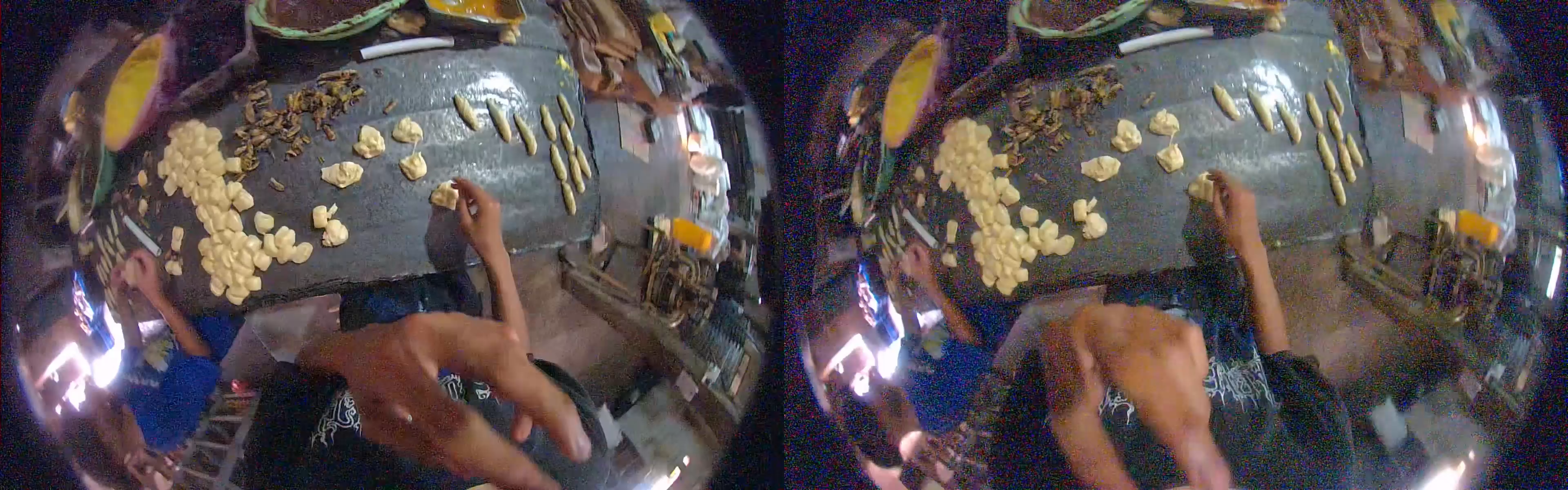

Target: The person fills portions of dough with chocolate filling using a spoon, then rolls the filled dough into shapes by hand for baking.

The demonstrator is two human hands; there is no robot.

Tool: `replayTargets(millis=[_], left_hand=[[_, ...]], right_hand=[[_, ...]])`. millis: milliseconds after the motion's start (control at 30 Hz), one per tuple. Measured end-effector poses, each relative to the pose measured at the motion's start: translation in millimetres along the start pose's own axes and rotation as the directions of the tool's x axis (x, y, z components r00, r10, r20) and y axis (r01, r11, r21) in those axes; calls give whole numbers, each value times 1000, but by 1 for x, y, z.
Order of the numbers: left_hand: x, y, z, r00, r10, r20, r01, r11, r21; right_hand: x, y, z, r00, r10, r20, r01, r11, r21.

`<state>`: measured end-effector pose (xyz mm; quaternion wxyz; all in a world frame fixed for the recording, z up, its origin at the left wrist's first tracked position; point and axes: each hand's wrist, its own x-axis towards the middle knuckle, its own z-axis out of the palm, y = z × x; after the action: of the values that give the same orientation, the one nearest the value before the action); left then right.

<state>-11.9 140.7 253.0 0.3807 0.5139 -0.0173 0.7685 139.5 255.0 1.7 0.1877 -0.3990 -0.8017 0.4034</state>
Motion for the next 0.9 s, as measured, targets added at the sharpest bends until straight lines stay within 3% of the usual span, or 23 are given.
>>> replayTargets(millis=[100,133,233,267,333,367,400,433,467,500,567,667,700,767,867,900], left_hand=[[12,-14,24,914,153,-375,-263,928,-265],[10,-12,7,945,163,-282,-237,939,-251],[22,10,-14,989,-86,121,129,899,-418],[47,19,-38,856,-185,483,419,795,-438],[47,33,-57,817,-258,515,474,810,-346],[20,35,-56,956,-217,199,265,930,-256],[-4,41,-62,952,-305,6,304,951,57],[-29,48,-67,906,-379,-188,422,844,331],[-58,26,-77,799,-402,-446,581,708,402],[-87,4,-87,630,-394,-669,742,561,368],[-117,-40,-95,405,-428,-808,914,156,375],[-177,-105,-84,267,-326,-907,961,163,225],[-186,-122,-77,280,-238,-930,946,231,226],[-190,-146,-60,291,-76,-954,901,356,247],[-160,-158,-28,363,-17,-932,843,432,321],[-154,-167,-19,404,-24,-914,843,398,362]], right_hand=[[-3,-6,0,998,54,-38,-58,992,-110],[-3,-4,3,999,24,-46,-31,987,-160],[-2,4,13,990,-133,-46,114,951,-286],[0,2,17,979,-198,-38,176,931,-319],[-2,17,26,985,-168,46,174,946,-274],[-1,26,28,983,-161,85,177,952,-251],[5,22,22,996,-23,85,35,989,-142],[7,14,13,988,105,109,-103,994,-30],[10,8,6,964,218,152,-232,970,78],[11,13,5,968,215,128,-234,959,160],[9,33,4,975,201,91,-220,922,319],[6,8,-19,988,99,118,-149,812,565],[5,1,-33,989,-38,146,-34,885,464],[-7,-12,-60,951,-167,259,-63,717,694],[-7,-4,-107,939,-68,337,-224,622,750],[-3,4,-120,942,-114,315,-118,767,630]])
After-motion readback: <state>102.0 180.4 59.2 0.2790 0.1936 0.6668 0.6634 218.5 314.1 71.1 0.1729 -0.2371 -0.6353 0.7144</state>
